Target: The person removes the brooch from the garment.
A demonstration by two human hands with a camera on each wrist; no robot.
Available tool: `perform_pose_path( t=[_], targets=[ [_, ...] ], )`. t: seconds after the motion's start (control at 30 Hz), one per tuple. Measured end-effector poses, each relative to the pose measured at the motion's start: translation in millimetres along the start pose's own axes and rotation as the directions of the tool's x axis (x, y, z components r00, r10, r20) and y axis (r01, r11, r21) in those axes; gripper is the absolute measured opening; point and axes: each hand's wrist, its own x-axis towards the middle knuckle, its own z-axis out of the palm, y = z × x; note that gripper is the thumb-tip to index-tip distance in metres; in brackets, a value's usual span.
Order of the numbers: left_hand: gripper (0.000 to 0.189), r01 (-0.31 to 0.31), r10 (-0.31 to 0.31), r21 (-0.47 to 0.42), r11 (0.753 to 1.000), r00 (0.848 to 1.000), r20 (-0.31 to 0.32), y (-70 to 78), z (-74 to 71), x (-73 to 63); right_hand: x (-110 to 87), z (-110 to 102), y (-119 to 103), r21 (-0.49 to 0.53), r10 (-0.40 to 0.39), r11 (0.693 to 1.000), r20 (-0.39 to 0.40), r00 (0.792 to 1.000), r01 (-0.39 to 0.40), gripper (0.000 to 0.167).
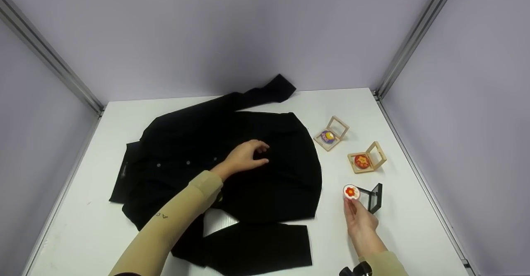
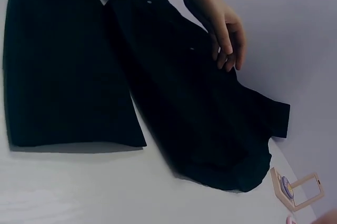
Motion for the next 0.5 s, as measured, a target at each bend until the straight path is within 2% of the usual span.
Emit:
perform_pose_path(
  t=[0.23, 0.27, 0.5],
  targets=[
    [0.047, 0.007, -0.007, 0.003, 1.000, 1.000, 0.012, -0.3, 0.7, -0.5, 0.5, -4, 0, 0.042, -0.062, 0.997, -0.091, 0.994, 0.066, 0.031],
    [0.047, 0.006, -0.006, 0.001, 1.000, 1.000, 0.013, -0.6, 0.9, -0.4, 0.8, -5, 0, 0.053, -0.066, 0.996, -0.099, 0.993, 0.072, 0.027],
    [0.047, -0.012, 0.012, 0.001, 1.000, 1.000, 0.003, -3.3, 3.7, 0.7, 2.9, -14, 0, 0.152, -0.053, 0.986, -0.089, 0.995, 0.067, 0.033]
  ],
)
